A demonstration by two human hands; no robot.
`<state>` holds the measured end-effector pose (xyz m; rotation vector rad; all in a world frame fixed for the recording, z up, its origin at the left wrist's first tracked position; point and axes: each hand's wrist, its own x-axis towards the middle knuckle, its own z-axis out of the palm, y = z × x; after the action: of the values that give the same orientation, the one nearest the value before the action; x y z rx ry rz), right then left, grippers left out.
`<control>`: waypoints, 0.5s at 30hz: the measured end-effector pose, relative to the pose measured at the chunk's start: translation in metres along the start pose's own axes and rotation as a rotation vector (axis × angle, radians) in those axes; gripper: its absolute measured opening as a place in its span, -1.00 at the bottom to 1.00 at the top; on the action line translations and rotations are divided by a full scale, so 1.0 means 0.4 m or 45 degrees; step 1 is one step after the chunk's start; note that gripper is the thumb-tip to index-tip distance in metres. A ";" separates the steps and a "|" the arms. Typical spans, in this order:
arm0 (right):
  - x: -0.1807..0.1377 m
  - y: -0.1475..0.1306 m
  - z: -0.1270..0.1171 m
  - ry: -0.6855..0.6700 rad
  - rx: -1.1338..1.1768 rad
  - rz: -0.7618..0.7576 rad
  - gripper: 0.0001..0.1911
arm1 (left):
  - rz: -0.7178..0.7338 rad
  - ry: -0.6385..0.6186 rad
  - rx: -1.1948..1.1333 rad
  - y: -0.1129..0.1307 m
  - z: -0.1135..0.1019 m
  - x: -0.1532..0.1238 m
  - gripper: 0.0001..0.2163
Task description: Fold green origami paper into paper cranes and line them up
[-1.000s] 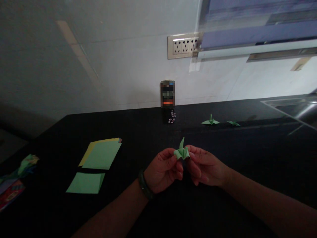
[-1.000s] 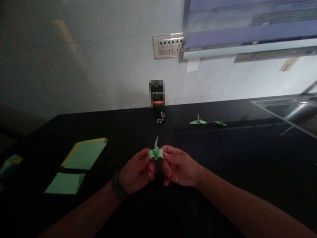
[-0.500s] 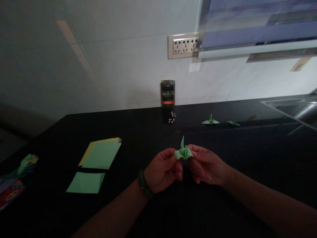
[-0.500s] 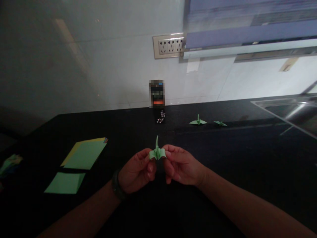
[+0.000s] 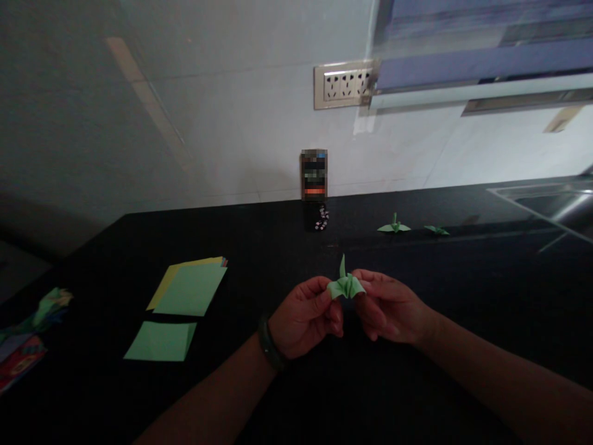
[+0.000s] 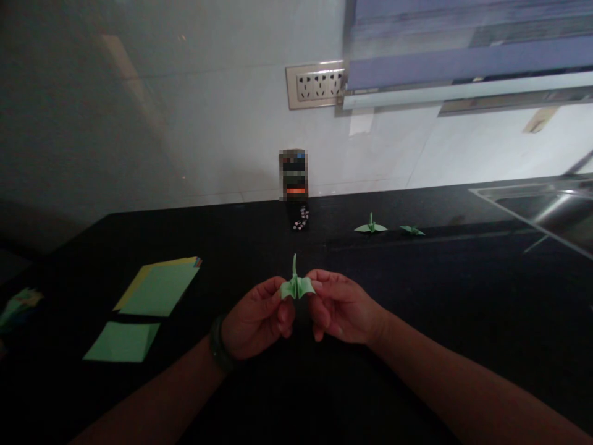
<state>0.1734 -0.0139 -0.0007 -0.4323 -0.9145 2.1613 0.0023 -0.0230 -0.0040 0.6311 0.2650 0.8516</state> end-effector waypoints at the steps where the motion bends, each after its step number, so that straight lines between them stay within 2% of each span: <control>1: 0.000 -0.001 -0.002 0.007 -0.019 0.000 -0.88 | -0.003 0.005 0.013 0.001 -0.001 0.000 -0.94; 7: -0.011 -0.015 -0.005 0.112 -0.269 0.053 -0.77 | -0.132 0.172 0.245 0.005 -0.004 0.004 -0.86; 15: -0.011 -0.017 -0.002 0.126 -0.393 0.163 -0.77 | -0.219 0.324 0.551 0.004 0.003 0.010 -0.75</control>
<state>0.1802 -0.0137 0.0039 -0.7602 -1.1969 2.0947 0.0044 -0.0194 -0.0020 0.8875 0.7373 0.7111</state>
